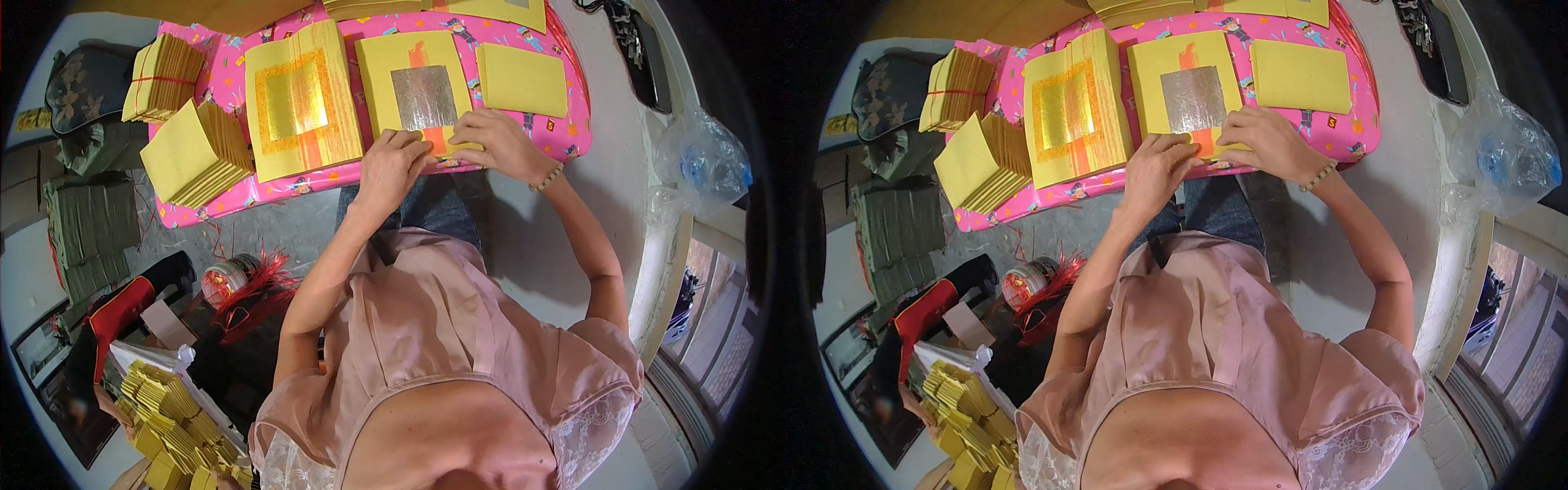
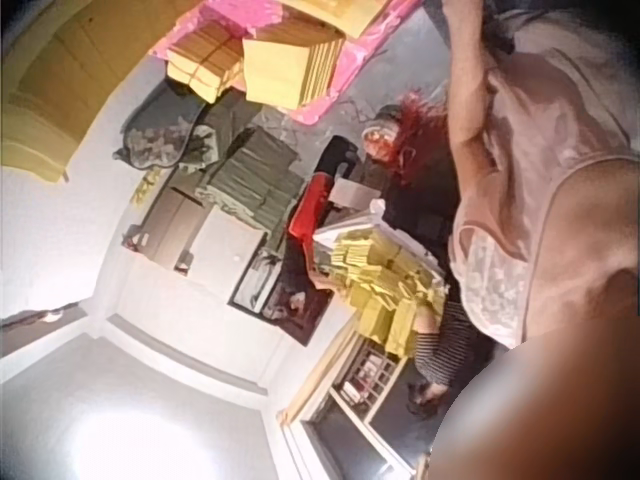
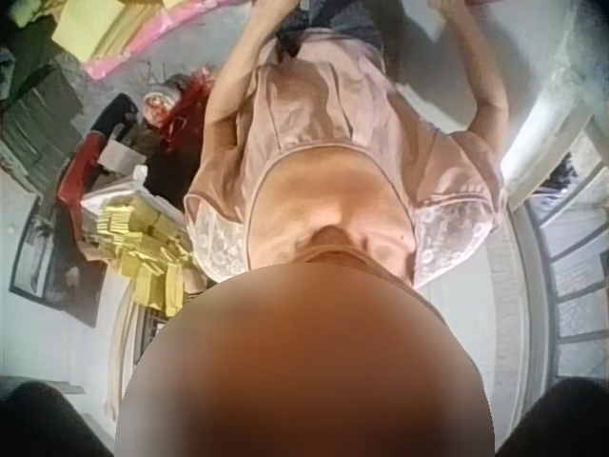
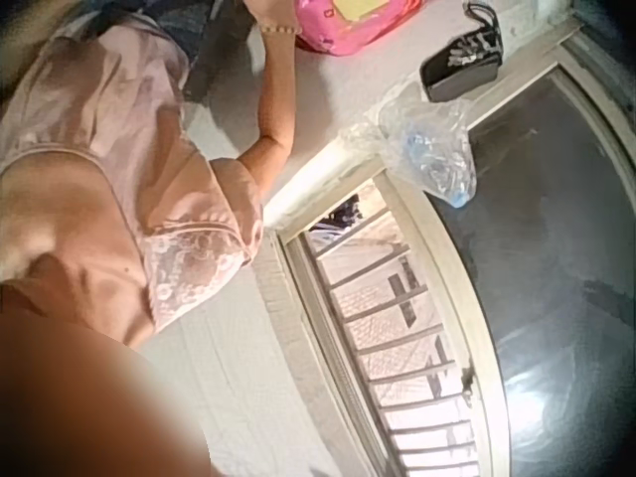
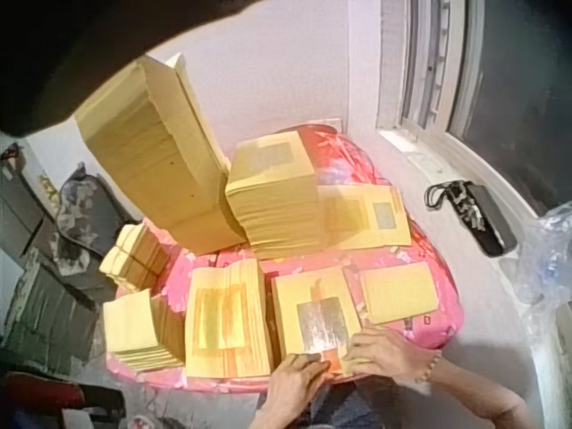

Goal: The person is stacking and sorting yellow joss paper sheets on a pink table.

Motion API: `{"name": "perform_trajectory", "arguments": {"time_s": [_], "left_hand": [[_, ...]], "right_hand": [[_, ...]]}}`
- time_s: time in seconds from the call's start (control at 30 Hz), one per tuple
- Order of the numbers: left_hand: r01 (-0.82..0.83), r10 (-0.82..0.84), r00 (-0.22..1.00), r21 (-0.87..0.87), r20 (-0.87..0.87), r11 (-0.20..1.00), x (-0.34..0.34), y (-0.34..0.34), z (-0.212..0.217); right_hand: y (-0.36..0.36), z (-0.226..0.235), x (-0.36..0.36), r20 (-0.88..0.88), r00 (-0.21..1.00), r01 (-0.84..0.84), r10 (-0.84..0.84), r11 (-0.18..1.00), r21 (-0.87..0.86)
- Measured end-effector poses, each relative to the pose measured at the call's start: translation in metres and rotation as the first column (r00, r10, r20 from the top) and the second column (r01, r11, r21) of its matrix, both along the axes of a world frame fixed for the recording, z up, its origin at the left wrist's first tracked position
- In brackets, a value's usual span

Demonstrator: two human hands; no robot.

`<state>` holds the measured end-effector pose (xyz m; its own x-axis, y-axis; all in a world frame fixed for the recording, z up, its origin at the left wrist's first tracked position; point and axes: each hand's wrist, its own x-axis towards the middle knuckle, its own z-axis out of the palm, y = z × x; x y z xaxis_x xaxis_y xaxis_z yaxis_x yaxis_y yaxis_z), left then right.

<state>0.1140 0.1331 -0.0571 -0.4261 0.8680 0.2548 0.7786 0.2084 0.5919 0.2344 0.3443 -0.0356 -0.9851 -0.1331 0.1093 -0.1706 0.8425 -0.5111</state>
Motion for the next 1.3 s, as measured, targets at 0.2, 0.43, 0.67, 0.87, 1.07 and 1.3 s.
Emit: {"name": "perform_trajectory", "arguments": {"time_s": [0.2, 0.43, 0.67, 0.87, 1.07, 1.3], "left_hand": [[-0.024, 0.024, 1.0, -0.028, -0.006, 0.999, 0.003, -0.002, -0.001], [-0.031, 0.031, 1.0, 0.012, -0.005, 0.999, 0.001, 0.001, 0.001], [-0.021, 0.021, 1.0, -0.015, 0.006, 1.0, -0.001, 0.004, 0.001], [-0.045, 0.041, 0.998, -0.097, -0.038, 0.994, 0.0, 0.006, 0.009], [-0.084, 0.087, 0.988, 0.024, -0.125, 0.996, 0.011, 0.017, 0.02], [-0.058, 0.086, 0.971, 0.127, -0.224, 0.99, 0.009, 0.028, 0.012]], "right_hand": [[0.001, -0.003, -0.001, 0.058, 0.998, 0.031, -0.024, 0.991, -0.128], [0.003, 0.0, -0.004, 0.081, 0.995, 0.063, -0.05, 0.984, -0.165], [0.008, -0.004, -0.005, 0.079, 0.996, 0.051, -0.038, 0.985, -0.166], [-0.012, 0.011, -0.002, -0.023, 0.999, 0.049, -0.049, 0.999, -0.022], [0.0, 0.015, -0.015, -0.025, 0.994, 0.104, -0.103, 0.992, 0.074], [0.037, 0.04, -0.073, 0.017, 0.987, 0.16, -0.159, 0.98, -0.116]]}}
